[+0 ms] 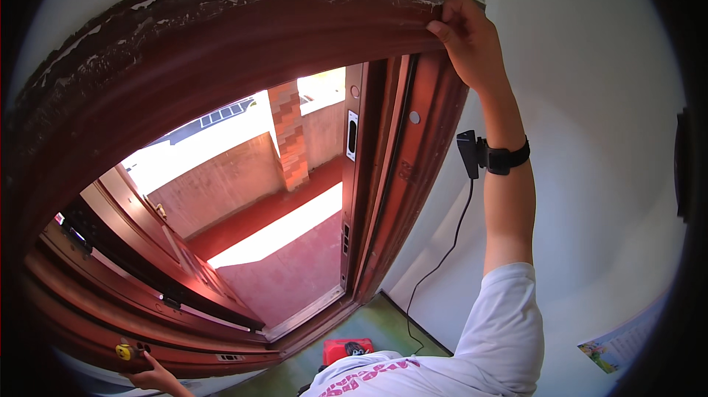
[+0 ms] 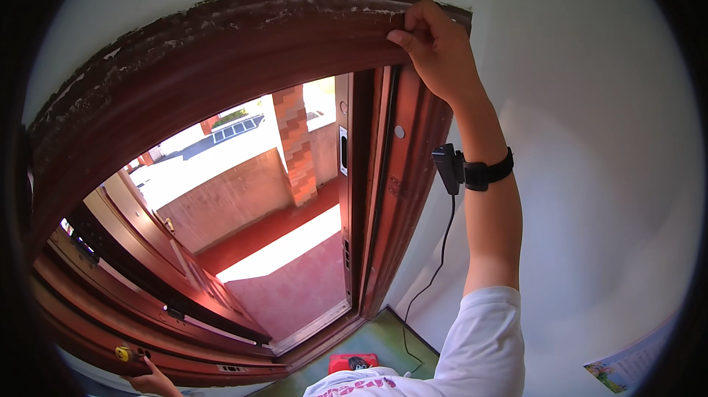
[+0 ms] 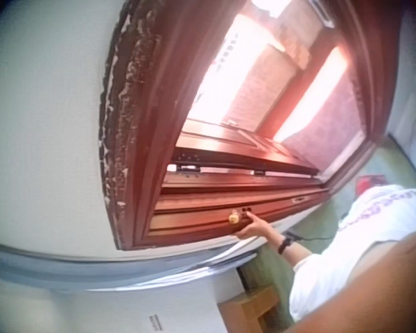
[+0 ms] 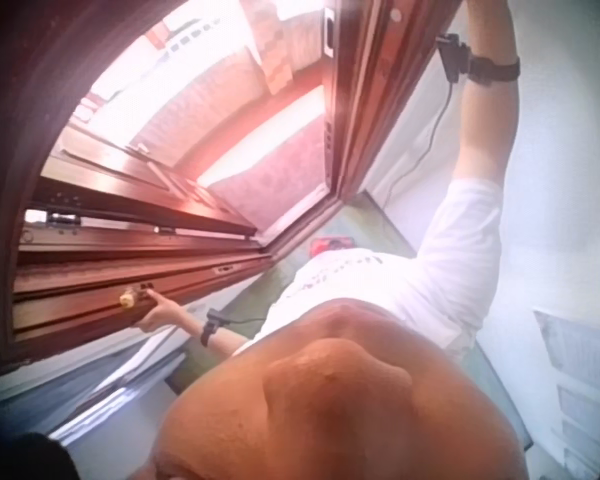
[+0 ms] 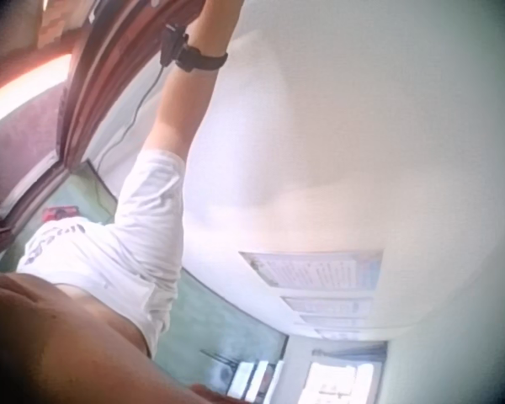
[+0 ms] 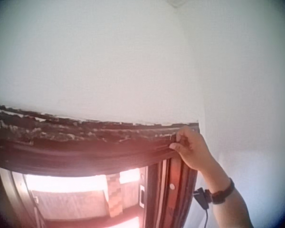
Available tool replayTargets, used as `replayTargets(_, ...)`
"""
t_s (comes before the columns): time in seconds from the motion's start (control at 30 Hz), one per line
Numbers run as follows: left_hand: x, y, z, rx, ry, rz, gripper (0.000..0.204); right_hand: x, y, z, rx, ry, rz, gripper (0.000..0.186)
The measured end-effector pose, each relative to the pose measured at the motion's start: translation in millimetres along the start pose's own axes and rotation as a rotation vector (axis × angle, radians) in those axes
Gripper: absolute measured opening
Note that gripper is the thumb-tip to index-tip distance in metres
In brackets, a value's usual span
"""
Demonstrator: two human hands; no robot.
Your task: Apply white paste or filler to a damaged area of a wooden door frame.
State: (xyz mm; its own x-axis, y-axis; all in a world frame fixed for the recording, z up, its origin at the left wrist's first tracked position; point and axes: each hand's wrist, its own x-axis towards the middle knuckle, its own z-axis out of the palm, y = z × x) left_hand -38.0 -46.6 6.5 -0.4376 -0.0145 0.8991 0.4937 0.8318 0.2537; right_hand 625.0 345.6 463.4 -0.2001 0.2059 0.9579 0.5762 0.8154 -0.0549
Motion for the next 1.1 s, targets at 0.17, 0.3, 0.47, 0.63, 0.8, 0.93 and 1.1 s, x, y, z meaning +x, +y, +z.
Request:
replayTargets(0.17,6,15,-14,-0.006,-0.040,-0.048,0.100,-1,-4,-2,-0.012,-0.040,0.028,0.020)
replayTargets(0.3,2,10,-8,-0.038,-0.002,-0.007,0.101,-3,-4,-1,0.183,-0.047,0.066,0.020)
replayTargets(0.47,6,19,-16,-0.087,-0.039,-0.052,0.101,0,-11,-5,-0.043,-0.030,0.063,0.020)
replayTargets(0.63,5,17,-10,0.021,-0.045,-0.074,0.100,0,4,-4,0.031,0.010,0.084,0.019)
replayTargets(0.8,-4,1,3,0.022,-0.052,-0.081,0.099,-8,4,0,0.361,0.024,0.140,0.018)
replayTargets(0.93,0,6,-1,-0.013,-0.006,-0.038,0.099,-24,11,18,0.365,0.131,0.052,0.018)
replayTargets(1.1,2,12,-10,-0.046,-0.033,-0.077,0.098,-25,1,29,0.155,0.253,0.105,0.014)
